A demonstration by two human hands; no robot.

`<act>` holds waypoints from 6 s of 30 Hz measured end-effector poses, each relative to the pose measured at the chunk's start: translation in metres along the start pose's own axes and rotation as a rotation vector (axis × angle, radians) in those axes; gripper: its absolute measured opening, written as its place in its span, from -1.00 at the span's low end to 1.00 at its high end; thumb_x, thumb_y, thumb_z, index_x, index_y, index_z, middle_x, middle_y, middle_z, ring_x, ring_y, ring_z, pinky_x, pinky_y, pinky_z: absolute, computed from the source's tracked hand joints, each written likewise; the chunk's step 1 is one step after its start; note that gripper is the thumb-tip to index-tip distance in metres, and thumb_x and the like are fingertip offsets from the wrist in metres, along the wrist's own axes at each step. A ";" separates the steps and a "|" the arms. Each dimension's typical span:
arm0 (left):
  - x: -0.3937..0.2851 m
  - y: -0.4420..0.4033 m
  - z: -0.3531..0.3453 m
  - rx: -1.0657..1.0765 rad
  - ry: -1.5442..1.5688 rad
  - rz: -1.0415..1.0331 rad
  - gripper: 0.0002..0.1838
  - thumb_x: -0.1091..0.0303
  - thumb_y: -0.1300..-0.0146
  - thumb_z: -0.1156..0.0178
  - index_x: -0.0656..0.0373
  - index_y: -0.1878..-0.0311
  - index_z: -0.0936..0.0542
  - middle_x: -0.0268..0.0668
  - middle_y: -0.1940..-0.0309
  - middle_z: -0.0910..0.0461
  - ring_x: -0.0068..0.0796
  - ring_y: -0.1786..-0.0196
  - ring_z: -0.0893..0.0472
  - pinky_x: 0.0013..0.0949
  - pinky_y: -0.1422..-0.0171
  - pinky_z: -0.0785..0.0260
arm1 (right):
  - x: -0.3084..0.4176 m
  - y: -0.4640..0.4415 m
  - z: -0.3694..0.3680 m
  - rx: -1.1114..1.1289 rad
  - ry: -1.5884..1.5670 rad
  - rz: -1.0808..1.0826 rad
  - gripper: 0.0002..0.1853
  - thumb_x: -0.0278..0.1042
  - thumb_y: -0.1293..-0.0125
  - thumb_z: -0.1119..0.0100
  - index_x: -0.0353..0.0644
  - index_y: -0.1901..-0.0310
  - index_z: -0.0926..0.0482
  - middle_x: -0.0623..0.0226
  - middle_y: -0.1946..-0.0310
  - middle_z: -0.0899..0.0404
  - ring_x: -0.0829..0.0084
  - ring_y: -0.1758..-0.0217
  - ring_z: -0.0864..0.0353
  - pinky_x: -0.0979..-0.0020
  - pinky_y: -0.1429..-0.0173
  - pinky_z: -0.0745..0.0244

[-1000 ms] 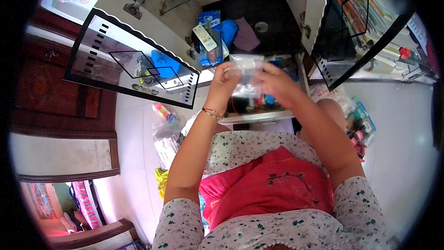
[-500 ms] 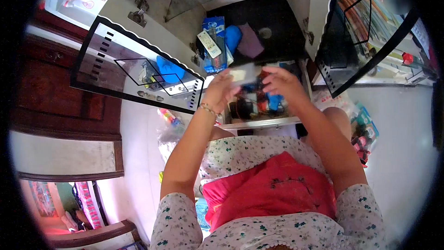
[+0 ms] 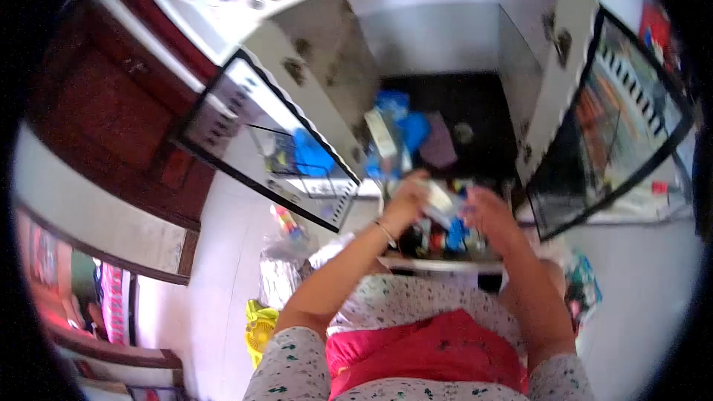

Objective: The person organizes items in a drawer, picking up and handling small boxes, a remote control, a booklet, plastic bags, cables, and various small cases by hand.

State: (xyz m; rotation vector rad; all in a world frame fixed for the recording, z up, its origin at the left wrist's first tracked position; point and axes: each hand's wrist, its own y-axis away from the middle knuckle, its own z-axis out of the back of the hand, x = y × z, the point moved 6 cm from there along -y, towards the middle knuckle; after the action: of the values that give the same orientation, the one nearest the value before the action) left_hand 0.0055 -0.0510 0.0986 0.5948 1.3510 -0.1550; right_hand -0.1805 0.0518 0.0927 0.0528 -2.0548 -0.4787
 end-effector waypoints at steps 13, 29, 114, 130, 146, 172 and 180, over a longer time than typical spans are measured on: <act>-0.111 0.093 -0.037 0.282 -0.873 -0.884 -0.51 0.39 -0.17 -0.02 0.06 -0.21 -0.26 -0.04 -0.04 -0.41 -0.11 -0.03 -0.46 -0.21 -0.11 -0.29 | -0.037 0.035 -0.054 0.483 0.297 -0.172 -0.65 -0.41 -0.08 -0.21 -0.24 0.06 -0.47 0.29 0.22 -0.57 0.39 0.20 -0.56 0.37 0.05 -0.45; -0.503 0.056 0.239 -1.165 -1.088 -0.953 -0.17 -0.31 0.10 -0.16 0.28 -0.03 -0.47 0.04 0.06 -0.50 -0.14 -0.05 -0.48 -0.31 -0.16 -0.26 | 0.012 0.034 -0.030 0.431 -0.521 -0.051 -0.57 -0.30 -0.13 -0.01 -0.32 -0.03 -0.37 0.25 0.29 -0.50 0.42 0.32 -0.47 0.39 0.20 -0.43; -0.001 0.047 -0.024 0.300 0.126 0.183 -0.65 0.11 -0.18 -0.15 0.18 0.11 -0.53 -0.45 0.31 -0.55 -0.70 0.32 -0.48 -0.63 0.31 -0.30 | 0.018 0.070 -0.034 0.369 1.255 0.563 -0.67 -0.45 -0.10 0.04 -0.25 0.06 -0.43 -0.01 0.24 -0.47 0.04 0.16 -0.45 0.21 0.06 -0.36; -0.014 0.027 -0.012 0.209 0.315 0.114 -0.68 0.15 -0.22 -0.11 0.22 0.15 -0.49 -0.34 0.31 -0.57 -0.63 0.36 -0.56 -0.55 0.35 -0.42 | 0.056 0.067 -0.023 -0.028 1.196 0.835 -0.56 -0.59 -0.10 0.02 -0.15 -0.08 -0.40 0.14 -0.02 -0.37 0.14 -0.13 -0.30 0.30 -0.21 -0.15; 0.030 -0.130 -0.051 0.189 0.417 0.193 -0.71 0.19 -0.20 -0.13 0.20 0.12 -0.47 -0.33 0.32 -0.56 -0.53 0.33 -0.57 -0.49 0.31 -0.47 | 0.065 0.065 0.024 -0.012 1.306 0.765 -0.67 -0.57 -0.08 0.01 -0.20 0.06 -0.45 0.08 0.17 -0.46 0.06 0.09 -0.43 0.22 0.02 -0.35; 0.015 -0.193 -0.057 0.049 -0.118 -0.067 -0.70 0.36 -0.14 -0.04 0.19 0.05 -0.46 -0.18 0.23 -0.53 -0.31 0.22 -0.52 -0.29 0.12 -0.40 | 0.054 0.054 0.034 -0.005 1.393 0.678 -0.71 -0.56 -0.12 -0.01 -0.18 0.08 -0.46 0.13 0.22 -0.46 0.11 0.16 -0.45 0.27 0.10 -0.36; 0.046 -0.235 -0.071 0.096 0.276 0.094 -0.67 0.18 -0.16 -0.10 0.23 0.13 -0.48 -0.24 0.26 -0.53 -0.41 0.23 -0.54 -0.31 0.12 -0.40 | 0.052 0.050 0.042 -0.004 1.362 0.622 -0.72 -0.53 -0.14 -0.01 -0.16 0.07 -0.46 0.13 0.20 -0.46 0.11 0.13 -0.45 0.28 0.08 -0.36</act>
State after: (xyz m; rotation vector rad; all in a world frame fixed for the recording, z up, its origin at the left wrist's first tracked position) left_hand -0.1481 -0.2042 -0.0253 0.7802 1.5847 -0.0627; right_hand -0.2351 0.0988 0.1353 -0.2091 -0.6550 0.0139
